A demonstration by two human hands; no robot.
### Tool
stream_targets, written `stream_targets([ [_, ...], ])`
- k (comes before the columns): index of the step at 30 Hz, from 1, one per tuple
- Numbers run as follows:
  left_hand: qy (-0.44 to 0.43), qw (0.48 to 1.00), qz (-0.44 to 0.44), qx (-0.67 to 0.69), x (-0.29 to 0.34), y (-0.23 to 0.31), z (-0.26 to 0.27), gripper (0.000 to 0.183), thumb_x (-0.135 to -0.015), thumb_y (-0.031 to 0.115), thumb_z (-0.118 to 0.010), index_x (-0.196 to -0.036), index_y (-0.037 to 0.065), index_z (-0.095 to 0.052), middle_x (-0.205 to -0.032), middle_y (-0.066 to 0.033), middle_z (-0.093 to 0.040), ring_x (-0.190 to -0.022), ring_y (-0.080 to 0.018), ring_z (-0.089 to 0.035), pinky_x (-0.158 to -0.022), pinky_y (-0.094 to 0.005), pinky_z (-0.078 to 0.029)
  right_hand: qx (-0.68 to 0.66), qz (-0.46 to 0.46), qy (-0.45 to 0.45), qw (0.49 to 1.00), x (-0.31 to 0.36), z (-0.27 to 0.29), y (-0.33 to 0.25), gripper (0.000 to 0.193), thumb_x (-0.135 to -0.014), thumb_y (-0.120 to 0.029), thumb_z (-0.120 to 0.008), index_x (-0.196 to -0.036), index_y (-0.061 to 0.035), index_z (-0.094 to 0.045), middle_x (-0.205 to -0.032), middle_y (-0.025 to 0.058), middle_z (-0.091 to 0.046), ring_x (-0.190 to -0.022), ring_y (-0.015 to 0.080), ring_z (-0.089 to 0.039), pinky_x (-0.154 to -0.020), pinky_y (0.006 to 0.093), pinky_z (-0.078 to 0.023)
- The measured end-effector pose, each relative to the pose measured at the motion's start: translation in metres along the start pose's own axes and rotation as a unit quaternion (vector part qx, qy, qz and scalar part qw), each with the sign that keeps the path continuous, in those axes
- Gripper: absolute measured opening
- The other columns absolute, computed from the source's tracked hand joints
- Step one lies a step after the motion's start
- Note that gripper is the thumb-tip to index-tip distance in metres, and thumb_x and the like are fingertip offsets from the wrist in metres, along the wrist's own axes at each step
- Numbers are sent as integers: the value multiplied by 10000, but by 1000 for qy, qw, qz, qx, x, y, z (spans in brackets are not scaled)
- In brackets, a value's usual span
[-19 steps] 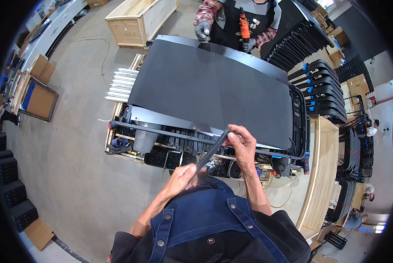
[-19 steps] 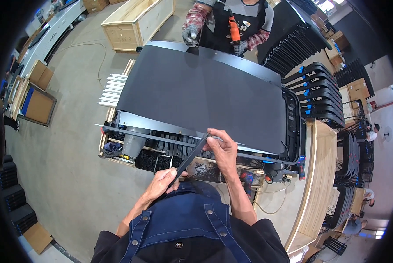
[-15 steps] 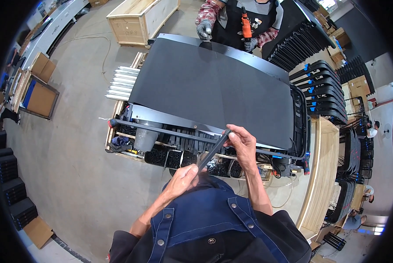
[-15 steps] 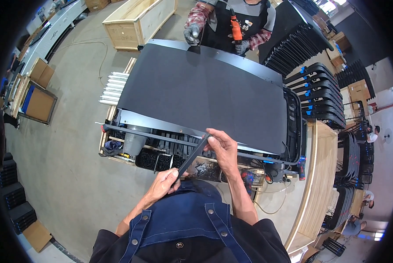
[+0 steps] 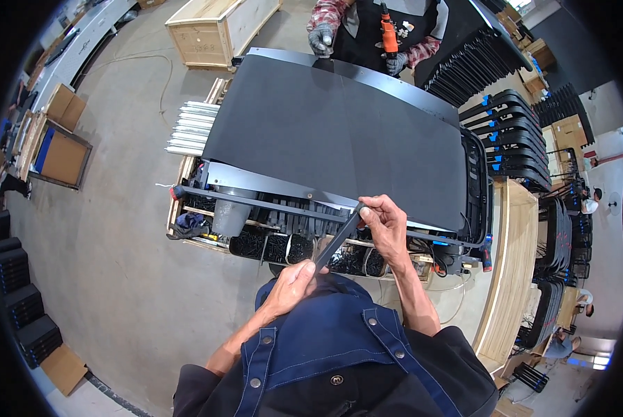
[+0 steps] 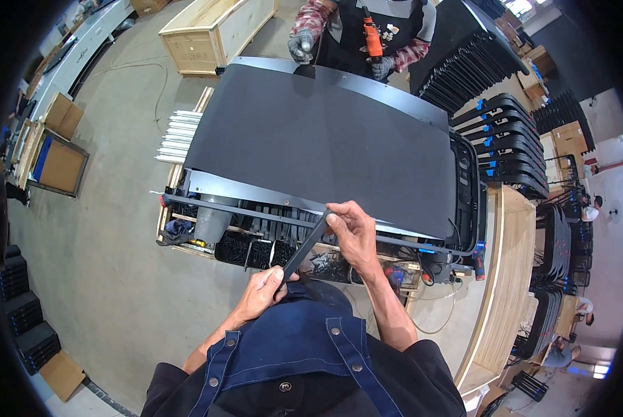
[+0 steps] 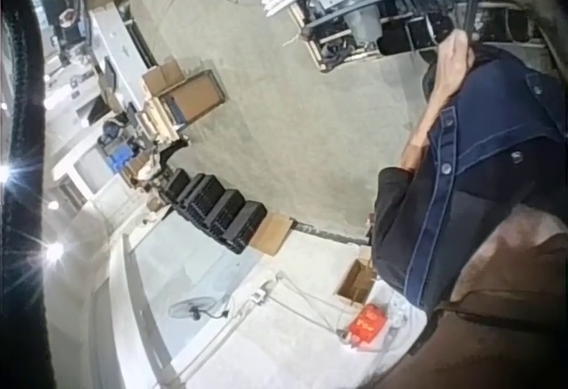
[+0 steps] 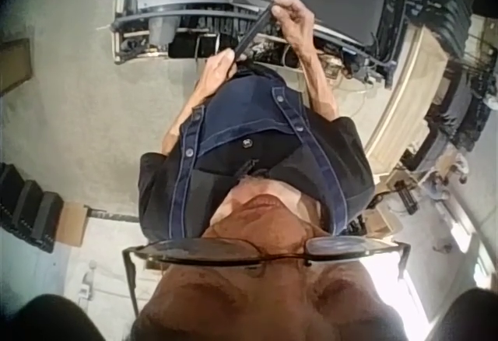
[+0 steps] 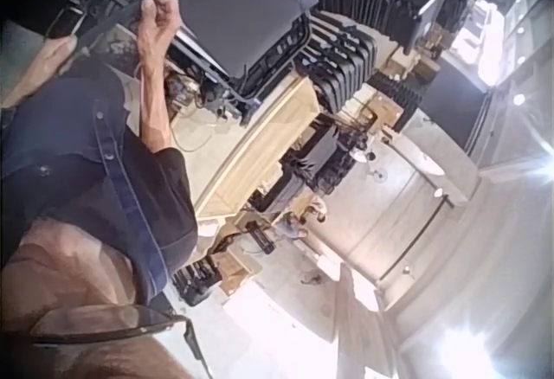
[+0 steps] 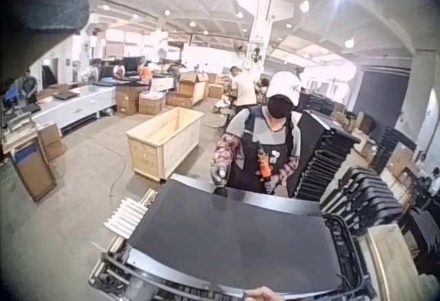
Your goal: Assembling a treadmill by attaching various side panels and internal components using powered screwdrivers.
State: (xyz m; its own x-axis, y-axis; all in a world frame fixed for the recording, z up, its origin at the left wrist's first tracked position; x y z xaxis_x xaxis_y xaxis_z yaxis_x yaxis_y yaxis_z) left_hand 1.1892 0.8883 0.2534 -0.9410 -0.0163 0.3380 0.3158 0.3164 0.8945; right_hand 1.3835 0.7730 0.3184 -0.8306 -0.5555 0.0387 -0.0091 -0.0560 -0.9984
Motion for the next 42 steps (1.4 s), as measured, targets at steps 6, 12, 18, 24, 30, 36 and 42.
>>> stream_targets([
  [6, -8, 998, 60, 35, -6, -14, 8, 542, -1082, 456, -391, -1122, -21, -644, -600, 26, -440, -523, -67, -391, -480, -250, -311, -120, -67, -5, 990, -5, 1, 40, 260, -971, -138, -675, -1180, 16, -664, -1026, 90, -697, -811, 133, -677, -740, 290, -615],
  [12, -21, 991, 81, 107, -4, -12, 11, 550, -1078, 463, -410, -1157, -39, -620, -591, 37, -414, -491, -55, -359, -427, -230, -257, -124, -79, 8, 989, -4, -9, 34, 354, -975, -181, -675, -1265, 18, -637, -1061, 110, -692, -815, 148, -687, -743, 287, -612],
  [18, -10, 990, 78, 116, -4, -13, 14, 551, -1083, 456, -398, -1175, -39, -622, -599, 30, -433, -489, -52, -364, -424, -225, -263, -95, -55, 7, 994, -10, -16, 32, 382, -996, -231, -648, -1288, 15, -629, -1094, 130, -695, -801, 141, -681, -744, 283, -604],
  [24, 0, 990, 75, 119, -5, -14, 17, 547, -1088, 446, -387, -1174, -38, -626, -604, 25, -442, -490, -53, -366, -428, -223, -262, -38, -24, 37, 998, -11, -21, 29, 362, -977, -183, -672, -1279, 16, -638, -1069, 125, -703, -774, 124, -664, -714, 260, -588],
  [30, -3, 990, 89, 108, -4, -14, 18, 598, -1067, 491, -419, -1178, -63, -614, -648, -2, -482, -503, -64, -399, -441, -225, -300, -37, -24, 40, 998, -15, -17, 35, 347, -947, -141, -707, -1237, 43, -656, -1030, 98, -710, -789, 130, -669, -718, 257, -585],
  [36, -9, 988, 93, 119, -5, -13, 18, 608, -1058, 504, -434, -1181, -62, -619, -659, -5, -487, -501, -62, -395, -436, -222, -298, -135, -96, 34, 986, -17, -12, 47, 305, -918, -103, -733, -1185, 36, -683, -1022, 106, -712, -780, 143, -681, -733, 276, -599],
  [42, -10, 987, 94, 130, -4, -12, 19, 602, -1059, 500, -436, -1170, -61, -621, -671, -7, -487, -501, -61, -398, -436, -219, -308, -113, -80, 18, 990, -22, -15, 42, 310, -897, -103, -757, -1168, 31, -692, -997, 104, -717, -761, 142, -683, -723, 276, -599],
])
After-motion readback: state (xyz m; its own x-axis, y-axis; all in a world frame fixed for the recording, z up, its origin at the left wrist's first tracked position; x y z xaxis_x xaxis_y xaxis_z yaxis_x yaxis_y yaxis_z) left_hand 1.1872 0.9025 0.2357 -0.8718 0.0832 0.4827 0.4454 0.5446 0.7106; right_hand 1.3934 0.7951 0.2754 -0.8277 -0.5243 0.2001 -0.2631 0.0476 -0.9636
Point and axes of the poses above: each hand's wrist, its own x-axis away from the middle knuckle, its own z-axis out of the back of the hand, y = z × x, the point moved 8 cm from there along -x, towards the middle knuckle
